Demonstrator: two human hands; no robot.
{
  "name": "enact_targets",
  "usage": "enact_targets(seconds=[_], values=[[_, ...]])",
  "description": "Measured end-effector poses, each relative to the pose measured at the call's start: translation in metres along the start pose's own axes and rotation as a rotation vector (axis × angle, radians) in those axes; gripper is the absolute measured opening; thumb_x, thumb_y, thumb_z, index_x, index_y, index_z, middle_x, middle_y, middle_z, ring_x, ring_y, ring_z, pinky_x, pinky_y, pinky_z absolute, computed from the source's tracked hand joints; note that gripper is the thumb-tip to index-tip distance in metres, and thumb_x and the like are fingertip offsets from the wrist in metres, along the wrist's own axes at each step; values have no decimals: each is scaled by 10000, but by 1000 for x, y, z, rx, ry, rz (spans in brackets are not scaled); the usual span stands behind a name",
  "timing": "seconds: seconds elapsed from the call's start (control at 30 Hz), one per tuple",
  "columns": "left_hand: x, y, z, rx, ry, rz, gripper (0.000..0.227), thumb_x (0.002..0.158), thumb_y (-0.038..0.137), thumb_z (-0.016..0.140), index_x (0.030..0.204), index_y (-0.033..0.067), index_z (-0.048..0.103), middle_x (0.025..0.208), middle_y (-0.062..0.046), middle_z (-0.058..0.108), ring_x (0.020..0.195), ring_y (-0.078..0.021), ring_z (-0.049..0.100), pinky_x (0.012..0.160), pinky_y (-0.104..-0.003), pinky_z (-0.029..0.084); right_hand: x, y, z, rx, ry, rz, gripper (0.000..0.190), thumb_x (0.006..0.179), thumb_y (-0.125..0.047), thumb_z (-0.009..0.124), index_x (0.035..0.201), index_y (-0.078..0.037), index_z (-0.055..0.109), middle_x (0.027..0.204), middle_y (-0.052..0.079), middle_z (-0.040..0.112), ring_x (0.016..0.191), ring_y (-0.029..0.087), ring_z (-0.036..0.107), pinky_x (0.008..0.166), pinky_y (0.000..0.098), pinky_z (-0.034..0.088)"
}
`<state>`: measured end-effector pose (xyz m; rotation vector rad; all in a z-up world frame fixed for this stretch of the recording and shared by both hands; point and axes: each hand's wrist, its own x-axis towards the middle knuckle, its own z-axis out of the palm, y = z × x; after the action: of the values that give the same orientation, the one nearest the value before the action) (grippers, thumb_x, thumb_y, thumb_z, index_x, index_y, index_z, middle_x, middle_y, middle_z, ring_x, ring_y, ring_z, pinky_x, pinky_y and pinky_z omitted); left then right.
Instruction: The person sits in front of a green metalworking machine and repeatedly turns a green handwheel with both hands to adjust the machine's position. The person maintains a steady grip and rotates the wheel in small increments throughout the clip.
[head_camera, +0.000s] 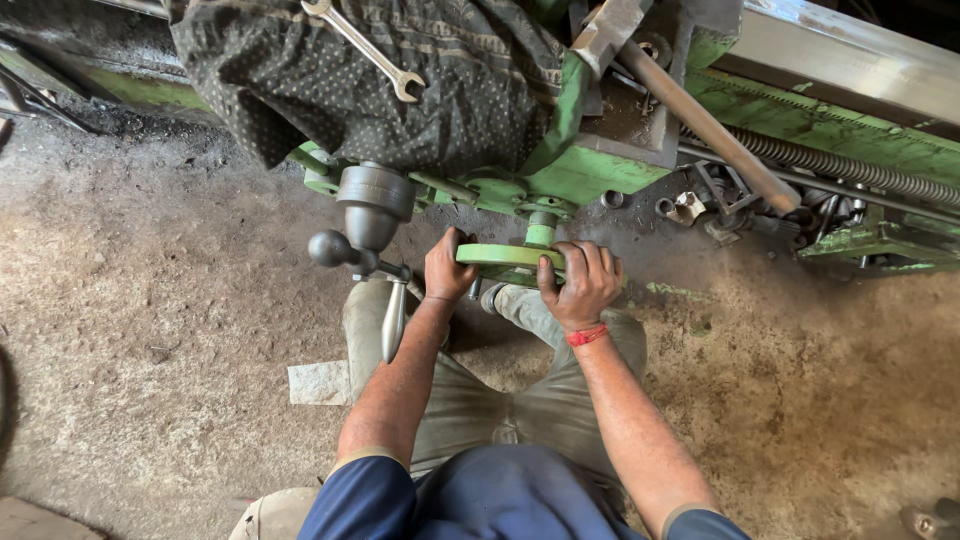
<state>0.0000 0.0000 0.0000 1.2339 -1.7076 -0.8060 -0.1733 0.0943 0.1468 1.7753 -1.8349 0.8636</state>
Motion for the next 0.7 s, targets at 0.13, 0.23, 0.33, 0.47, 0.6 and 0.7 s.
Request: enact_targets(seconds=[0.13,0.23,0.33,0.47,0.6,0.7], values=[[0,1,-1,-1,-5,-5,251,907,197,724,897,48,522,834,-189,674,812,-449,657,688,-491,525,3,-3,-3,1,-5,-1,317,994,-453,635,950,-146,697,881,18,654,792,236,613,728,422,432],[0,0,-1,-4,-3,-2,254,902,190,729,899,47,519,834,-192,669,819,-456,651,690,-493,523,4,-5,-4,-1,-4,-3,307,993,-446,640,952,-147,696,887,15,655,796,240,612,731,423,433],[0,-3,0,2,-8,2,261,885,185,737,905,45,517,833,-196,665,819,-461,647,690,-500,518,6,-6,-5,0,-7,-6,297,987,-441,646,952,-150,697,889,10,656,797,240,610,732,423,435],[-1,-6,1,-3,-18,12,266,834,169,739,918,45,519,842,-202,663,824,-465,645,687,-502,519,7,-6,-6,-9,-12,-11,287,977,-434,650,954,-152,697,892,10,656,803,241,610,737,423,436],[-2,-7,2,-20,-20,-12,262,877,172,746,925,52,518,859,-194,669,844,-461,649,701,-497,524,7,-7,-5,-20,-15,-14,283,972,-432,652,951,-154,697,890,9,656,806,239,610,741,421,438],[-2,-8,2,-3,-33,-15,274,837,160,753,930,49,520,858,-198,667,846,-466,647,699,-502,519,5,-6,-4,-24,-11,-17,282,971,-428,654,950,-151,699,888,10,655,802,238,608,740,421,438]])
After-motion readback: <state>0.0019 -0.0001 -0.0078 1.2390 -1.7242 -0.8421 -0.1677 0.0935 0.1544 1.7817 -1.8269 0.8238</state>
